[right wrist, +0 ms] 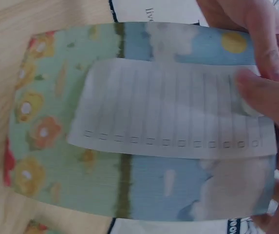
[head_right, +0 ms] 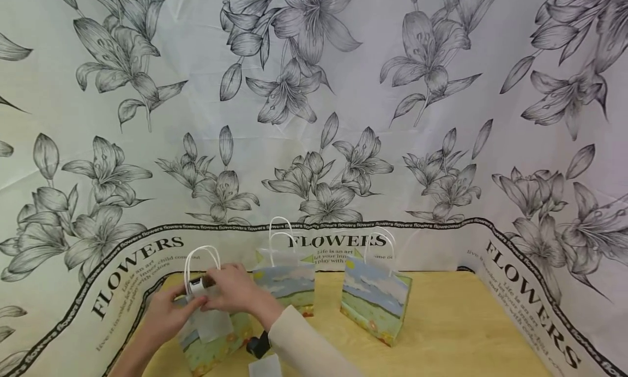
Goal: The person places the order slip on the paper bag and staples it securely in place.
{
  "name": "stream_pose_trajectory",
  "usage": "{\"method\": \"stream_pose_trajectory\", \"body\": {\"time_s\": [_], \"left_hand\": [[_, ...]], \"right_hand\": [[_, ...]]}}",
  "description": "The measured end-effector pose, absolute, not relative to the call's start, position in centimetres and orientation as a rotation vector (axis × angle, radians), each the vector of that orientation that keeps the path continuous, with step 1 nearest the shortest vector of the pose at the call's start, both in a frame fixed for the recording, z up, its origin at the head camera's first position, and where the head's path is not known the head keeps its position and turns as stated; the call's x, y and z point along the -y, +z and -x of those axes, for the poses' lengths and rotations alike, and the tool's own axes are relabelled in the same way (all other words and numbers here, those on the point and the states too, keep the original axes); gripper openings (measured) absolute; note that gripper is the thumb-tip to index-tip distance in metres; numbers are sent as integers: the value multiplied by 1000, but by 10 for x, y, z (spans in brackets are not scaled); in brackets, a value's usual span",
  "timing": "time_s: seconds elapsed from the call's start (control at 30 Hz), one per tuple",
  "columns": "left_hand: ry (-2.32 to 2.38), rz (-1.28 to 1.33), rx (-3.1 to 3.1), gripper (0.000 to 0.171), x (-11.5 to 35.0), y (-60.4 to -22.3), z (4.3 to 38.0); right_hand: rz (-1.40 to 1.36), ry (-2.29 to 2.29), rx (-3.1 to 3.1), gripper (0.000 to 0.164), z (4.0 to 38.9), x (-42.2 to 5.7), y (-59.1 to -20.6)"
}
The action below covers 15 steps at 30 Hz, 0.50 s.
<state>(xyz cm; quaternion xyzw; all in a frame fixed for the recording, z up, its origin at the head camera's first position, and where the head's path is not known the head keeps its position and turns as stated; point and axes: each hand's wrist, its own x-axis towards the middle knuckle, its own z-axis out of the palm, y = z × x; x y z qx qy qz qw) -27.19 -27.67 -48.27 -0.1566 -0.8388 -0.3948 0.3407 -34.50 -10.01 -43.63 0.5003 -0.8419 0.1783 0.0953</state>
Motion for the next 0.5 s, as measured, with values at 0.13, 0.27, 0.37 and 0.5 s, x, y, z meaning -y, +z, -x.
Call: {"method": "stream_pose_trajectory", "body": {"time_s": [0.13, 0.27, 0.37, 0.5], "left_hand": [[-1004, 465, 2118, 28, 277, -486, 271], [-997, 492, 2059, 31, 277, -488, 272], [-1024, 518, 2058, 30, 278, -490, 272], [-1009, 555, 2070, 28, 279, -487, 273]], "right_hand": [[-1452, 263, 2592, 46, 343, 109, -426], [-1513, 84, 2642, 35, 343, 115, -420], [-1581, 46, 2640, 30, 342, 115, -418], [-1631, 69, 2613, 28, 343, 112, -416]]}}
